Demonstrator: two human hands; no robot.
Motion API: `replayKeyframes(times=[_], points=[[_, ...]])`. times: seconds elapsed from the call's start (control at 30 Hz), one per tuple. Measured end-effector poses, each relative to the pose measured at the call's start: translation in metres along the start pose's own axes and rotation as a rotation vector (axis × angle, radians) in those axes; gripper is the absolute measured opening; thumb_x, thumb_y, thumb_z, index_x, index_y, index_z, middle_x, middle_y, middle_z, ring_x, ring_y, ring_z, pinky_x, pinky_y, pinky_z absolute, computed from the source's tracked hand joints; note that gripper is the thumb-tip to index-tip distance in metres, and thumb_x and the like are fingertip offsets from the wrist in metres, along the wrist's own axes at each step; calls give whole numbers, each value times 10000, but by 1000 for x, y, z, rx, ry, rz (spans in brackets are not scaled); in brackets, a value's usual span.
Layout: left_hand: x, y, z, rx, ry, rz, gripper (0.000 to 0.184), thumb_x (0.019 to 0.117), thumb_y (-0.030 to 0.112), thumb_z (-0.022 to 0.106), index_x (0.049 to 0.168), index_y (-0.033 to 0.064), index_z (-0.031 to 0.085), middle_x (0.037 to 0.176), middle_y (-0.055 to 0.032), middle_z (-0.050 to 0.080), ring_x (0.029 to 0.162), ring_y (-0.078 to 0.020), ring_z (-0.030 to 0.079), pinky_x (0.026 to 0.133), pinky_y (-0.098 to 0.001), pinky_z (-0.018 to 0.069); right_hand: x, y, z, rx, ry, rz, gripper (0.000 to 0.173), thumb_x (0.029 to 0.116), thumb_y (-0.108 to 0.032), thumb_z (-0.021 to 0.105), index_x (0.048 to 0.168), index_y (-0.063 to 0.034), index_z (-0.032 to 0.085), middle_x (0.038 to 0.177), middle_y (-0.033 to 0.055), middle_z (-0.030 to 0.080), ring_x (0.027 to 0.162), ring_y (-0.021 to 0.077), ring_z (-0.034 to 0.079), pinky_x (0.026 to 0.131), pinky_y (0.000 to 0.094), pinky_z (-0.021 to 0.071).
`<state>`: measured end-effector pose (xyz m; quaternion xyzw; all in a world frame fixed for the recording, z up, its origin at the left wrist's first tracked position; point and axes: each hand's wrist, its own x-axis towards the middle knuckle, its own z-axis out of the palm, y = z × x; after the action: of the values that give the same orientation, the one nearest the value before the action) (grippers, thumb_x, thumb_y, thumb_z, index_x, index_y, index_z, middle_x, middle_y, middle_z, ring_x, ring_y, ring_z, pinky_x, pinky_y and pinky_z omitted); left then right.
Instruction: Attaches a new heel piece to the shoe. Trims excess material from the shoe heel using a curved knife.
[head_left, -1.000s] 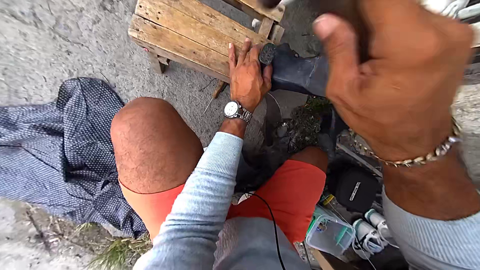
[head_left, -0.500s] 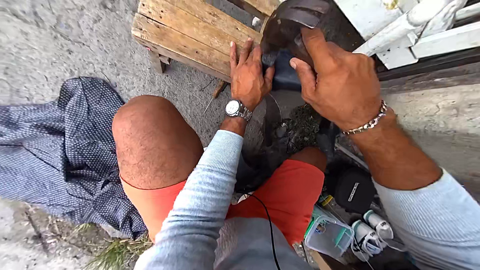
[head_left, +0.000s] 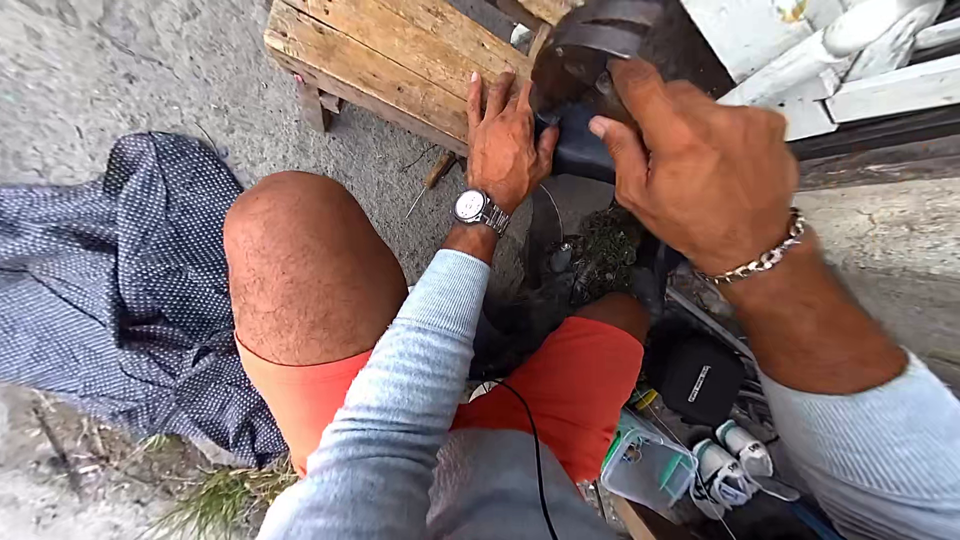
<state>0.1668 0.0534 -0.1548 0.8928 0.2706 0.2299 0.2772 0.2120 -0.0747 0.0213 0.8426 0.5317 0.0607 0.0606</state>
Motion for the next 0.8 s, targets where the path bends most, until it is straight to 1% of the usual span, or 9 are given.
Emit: replayKeyframes(times=[0.07,0.13,0.2,0.3,0.37,0.53,0.63,0.7,0.8], points=[[4,-2,-2,-15,-6,-21,427,990,390,502,1303,168,689,1357,-8,683,1436,-231,486,1290,-503,112,5,0,-17,7,65,-3,474,1102,-403,413,1529,-218,506,929,230,669,702,419,656,550,551,466],[3,-2,-2,-49,14,-40,405,996,384,497,1277,180,706,1345,-11,688,1426,-231,497,1288,-498,121,-3,-4,-27,91,227,23,400,1088,-359,504,1398,-138,626,966,211,701,761,352,686,592,512,504],[2,-2,-3,-42,16,-40,401,991,383,506,1268,175,709,1343,-13,691,1429,-234,495,1290,-497,116,-10,-7,-15,150,334,36,359,1074,-321,547,1300,-62,652,998,196,714,805,303,700,626,473,532],[1,-2,-2,-26,19,-1,415,964,390,533,1234,142,725,1315,-28,708,1418,-258,508,1286,-512,124,-13,0,21,73,140,-13,441,1089,-360,467,1444,-121,578,936,229,671,706,395,674,559,531,513],[3,-2,-2,-24,27,-6,402,971,384,532,1225,142,729,1292,-23,718,1414,-254,512,1288,-510,128,-2,1,4,19,46,-20,488,1101,-399,409,1539,-199,487,921,229,664,681,416,652,542,548,475],[2,-2,-3,-36,20,-29,404,979,381,519,1267,170,708,1320,-6,702,1423,-242,501,1288,-505,114,-13,-15,-21,126,269,23,387,1069,-317,553,1382,-98,618,918,214,650,703,346,648,544,475,491],[0,1,-2,-19,24,4,420,962,402,539,1232,138,724,1321,-37,701,1427,-268,495,1281,-518,134,-2,-9,4,-12,35,-6,490,1105,-380,384,1546,-185,474,915,243,651,664,429,642,529,547,479],[1,2,-1,-26,63,10,379,973,366,532,1215,155,733,1289,-23,719,1411,-265,514,1280,-525,142,11,-7,-18,-40,-59,-1,504,1109,-409,347,1566,-221,446,926,253,668,694,464,651,549,588,470],[2,1,0,-55,59,-17,365,1009,363,506,1247,196,726,1295,16,716,1411,-228,517,1289,-509,137,-2,-10,-39,99,136,34,355,1092,-364,489,1303,-132,655,926,196,687,716,354,671,563,505,488]])
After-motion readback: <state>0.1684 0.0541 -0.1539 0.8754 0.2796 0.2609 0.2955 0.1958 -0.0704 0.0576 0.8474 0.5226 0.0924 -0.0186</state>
